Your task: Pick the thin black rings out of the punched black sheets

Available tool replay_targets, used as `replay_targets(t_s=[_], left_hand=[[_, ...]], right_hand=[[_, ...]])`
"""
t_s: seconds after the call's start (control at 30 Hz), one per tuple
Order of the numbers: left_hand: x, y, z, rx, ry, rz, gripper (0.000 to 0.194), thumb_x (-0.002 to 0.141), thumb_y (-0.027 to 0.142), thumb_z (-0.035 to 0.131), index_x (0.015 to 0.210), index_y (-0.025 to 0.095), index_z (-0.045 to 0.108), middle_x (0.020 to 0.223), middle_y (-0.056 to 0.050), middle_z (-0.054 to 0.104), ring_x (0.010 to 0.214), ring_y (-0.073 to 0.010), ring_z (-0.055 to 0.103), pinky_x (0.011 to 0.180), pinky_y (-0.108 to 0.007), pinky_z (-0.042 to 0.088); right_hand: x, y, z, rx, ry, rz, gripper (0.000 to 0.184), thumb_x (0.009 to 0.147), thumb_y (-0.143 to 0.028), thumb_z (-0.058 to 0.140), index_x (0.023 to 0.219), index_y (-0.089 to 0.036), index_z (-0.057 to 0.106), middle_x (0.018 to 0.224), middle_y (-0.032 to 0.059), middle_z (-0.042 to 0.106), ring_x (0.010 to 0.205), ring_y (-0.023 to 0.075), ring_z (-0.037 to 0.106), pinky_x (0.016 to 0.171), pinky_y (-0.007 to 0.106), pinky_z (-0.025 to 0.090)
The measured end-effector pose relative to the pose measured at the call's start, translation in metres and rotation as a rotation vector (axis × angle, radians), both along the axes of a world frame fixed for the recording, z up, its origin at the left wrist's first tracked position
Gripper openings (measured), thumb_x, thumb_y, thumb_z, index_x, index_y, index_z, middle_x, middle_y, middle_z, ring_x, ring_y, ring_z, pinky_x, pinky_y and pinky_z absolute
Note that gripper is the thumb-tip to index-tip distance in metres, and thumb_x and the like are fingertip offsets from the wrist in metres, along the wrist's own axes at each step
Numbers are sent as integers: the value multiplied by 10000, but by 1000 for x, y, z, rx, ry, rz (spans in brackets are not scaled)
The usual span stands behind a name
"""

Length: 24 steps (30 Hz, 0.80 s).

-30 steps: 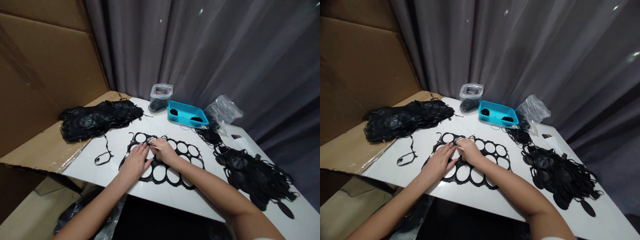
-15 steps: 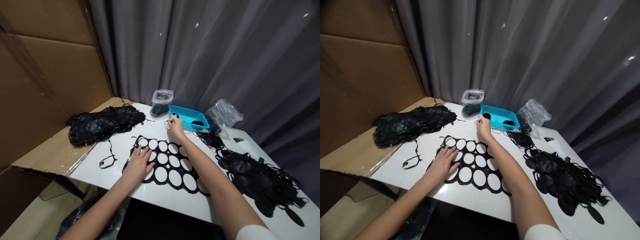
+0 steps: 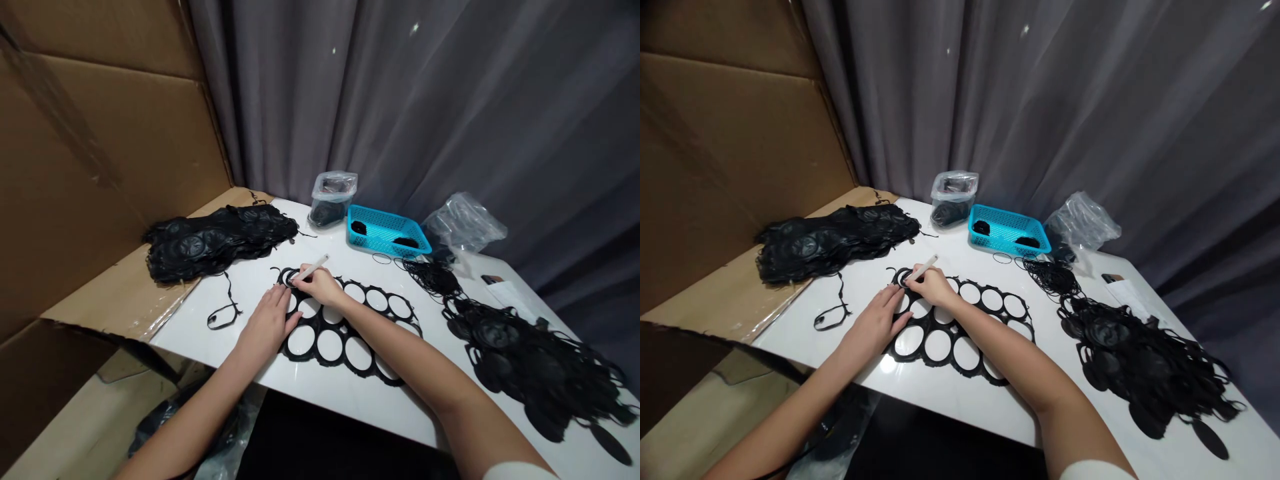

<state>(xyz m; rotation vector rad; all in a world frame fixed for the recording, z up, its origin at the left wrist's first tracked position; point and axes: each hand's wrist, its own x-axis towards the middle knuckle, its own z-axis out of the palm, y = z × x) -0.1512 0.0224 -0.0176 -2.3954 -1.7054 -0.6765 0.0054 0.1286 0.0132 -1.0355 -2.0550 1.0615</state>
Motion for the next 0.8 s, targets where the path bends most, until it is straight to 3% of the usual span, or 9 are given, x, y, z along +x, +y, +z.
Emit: replay_targets(t_s=[0.17,0.4,0.5,0.67,0.73,0.8], left_hand=[[1,0,-2,29,35,29,463,1000,415,483,1292,62,555,1343,-239,601,1262,-339,584,1088,-482,460],[1,-1,-1,15,14,22,456,989,390,507,1296,56,555,1345,-250,603,1271,-341,584,1095,-485,459],[1,-1,-1,10,-7,18,447,996,392,483,1312,81,541,1355,-237,601,1279,-335,579,1092,-497,461],[1,-1,-1,7,-43,23,410,993,370,485,1289,93,547,1336,-224,606,1272,-334,579,1099,-506,453],[1,-1,0,6,-46,21,391,990,365,492,1273,102,553,1334,-220,603,1278,-337,571,1099,-512,452],[2,-1,1,10,-39,24,378,989,364,496,1271,117,552,1338,-215,598,1282,-337,566,1088,-511,463]], right_hand=[[1,-1,-2,-9,12,27,186,833,-301,641,708,-213,536,816,-16,715,772,153,621,698,246,412],[0,-1,-7,58,35,62,111,864,-220,619,762,-211,575,818,-16,701,768,152,627,712,249,429],[0,-8,-11,205,-20,100,84,892,-177,588,814,-208,590,869,9,696,822,164,617,778,264,431],[-4,-10,-3,520,-369,192,86,913,-142,545,880,-198,601,918,75,677,901,224,558,824,323,372],[-2,8,10,512,-411,96,108,889,-107,539,899,-192,603,899,86,665,894,239,538,802,327,347],[5,36,25,424,-342,-90,163,873,-56,496,890,-183,596,834,88,641,851,241,519,771,321,323]])
